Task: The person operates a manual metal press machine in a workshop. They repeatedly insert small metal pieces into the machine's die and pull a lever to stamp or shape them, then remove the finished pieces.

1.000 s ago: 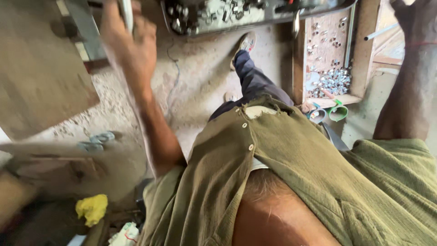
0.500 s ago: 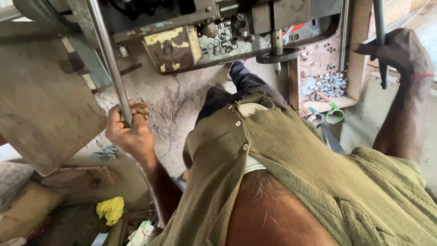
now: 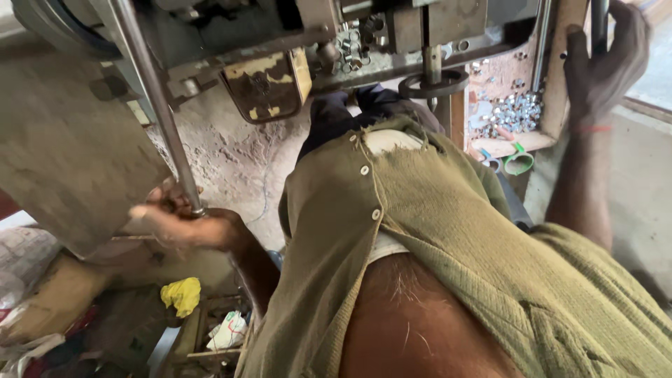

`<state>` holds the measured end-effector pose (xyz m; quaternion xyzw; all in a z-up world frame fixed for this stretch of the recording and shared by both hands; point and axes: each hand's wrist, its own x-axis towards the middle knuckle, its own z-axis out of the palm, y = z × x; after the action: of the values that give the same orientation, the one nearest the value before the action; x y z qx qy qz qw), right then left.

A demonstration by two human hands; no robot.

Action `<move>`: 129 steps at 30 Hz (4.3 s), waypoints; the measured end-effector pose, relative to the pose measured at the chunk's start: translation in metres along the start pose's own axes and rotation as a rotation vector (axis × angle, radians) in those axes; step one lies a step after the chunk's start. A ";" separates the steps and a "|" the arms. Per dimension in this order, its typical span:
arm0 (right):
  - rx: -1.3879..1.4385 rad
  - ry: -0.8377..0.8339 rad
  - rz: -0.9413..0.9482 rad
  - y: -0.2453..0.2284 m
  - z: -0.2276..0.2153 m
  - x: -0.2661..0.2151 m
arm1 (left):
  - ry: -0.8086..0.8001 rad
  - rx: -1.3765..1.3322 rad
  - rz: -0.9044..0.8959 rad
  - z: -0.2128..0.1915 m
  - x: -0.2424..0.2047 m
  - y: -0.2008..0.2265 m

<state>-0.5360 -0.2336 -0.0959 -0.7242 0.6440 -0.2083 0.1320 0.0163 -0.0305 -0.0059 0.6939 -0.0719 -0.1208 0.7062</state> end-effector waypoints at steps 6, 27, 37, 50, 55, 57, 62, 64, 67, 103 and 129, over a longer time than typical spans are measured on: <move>0.146 0.161 -0.202 -0.044 0.063 -0.063 | 0.049 -0.294 -0.271 -0.005 0.021 0.011; 0.144 -0.683 -0.065 -0.036 0.258 -0.139 | 0.319 -0.250 0.153 -0.025 0.098 -0.012; 0.527 -0.958 0.531 -0.091 0.181 -0.124 | 0.189 0.385 0.654 -0.015 0.110 -0.010; 0.564 -0.921 0.867 -0.119 0.120 -0.075 | 0.429 -0.170 0.167 -0.026 0.126 -0.008; 0.488 -0.793 0.694 -0.047 0.106 -0.088 | 0.404 -0.223 0.119 -0.034 0.128 -0.008; 0.364 -0.774 0.460 -0.008 0.129 -0.097 | 0.404 -0.202 0.127 -0.034 0.129 -0.012; 0.004 -0.955 -0.008 -0.019 0.232 -0.130 | 0.395 -0.207 0.116 -0.038 0.131 -0.013; 0.129 -0.980 0.036 -0.045 0.229 -0.136 | 0.412 -0.198 0.120 -0.038 0.130 -0.012; 0.508 -0.928 0.432 -0.083 0.168 -0.116 | 0.438 -0.235 0.082 -0.037 0.131 -0.013; 1.130 -0.001 0.989 -0.143 0.150 -0.113 | 0.386 -0.189 0.140 -0.028 0.126 -0.008; 0.768 0.108 1.094 -0.109 0.150 -0.119 | 0.343 -0.210 0.114 -0.030 0.125 -0.007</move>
<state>-0.3795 -0.1126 -0.1933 -0.1837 0.8042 -0.3615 0.4345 0.1435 -0.0359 -0.0220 0.6217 0.0234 0.0323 0.7823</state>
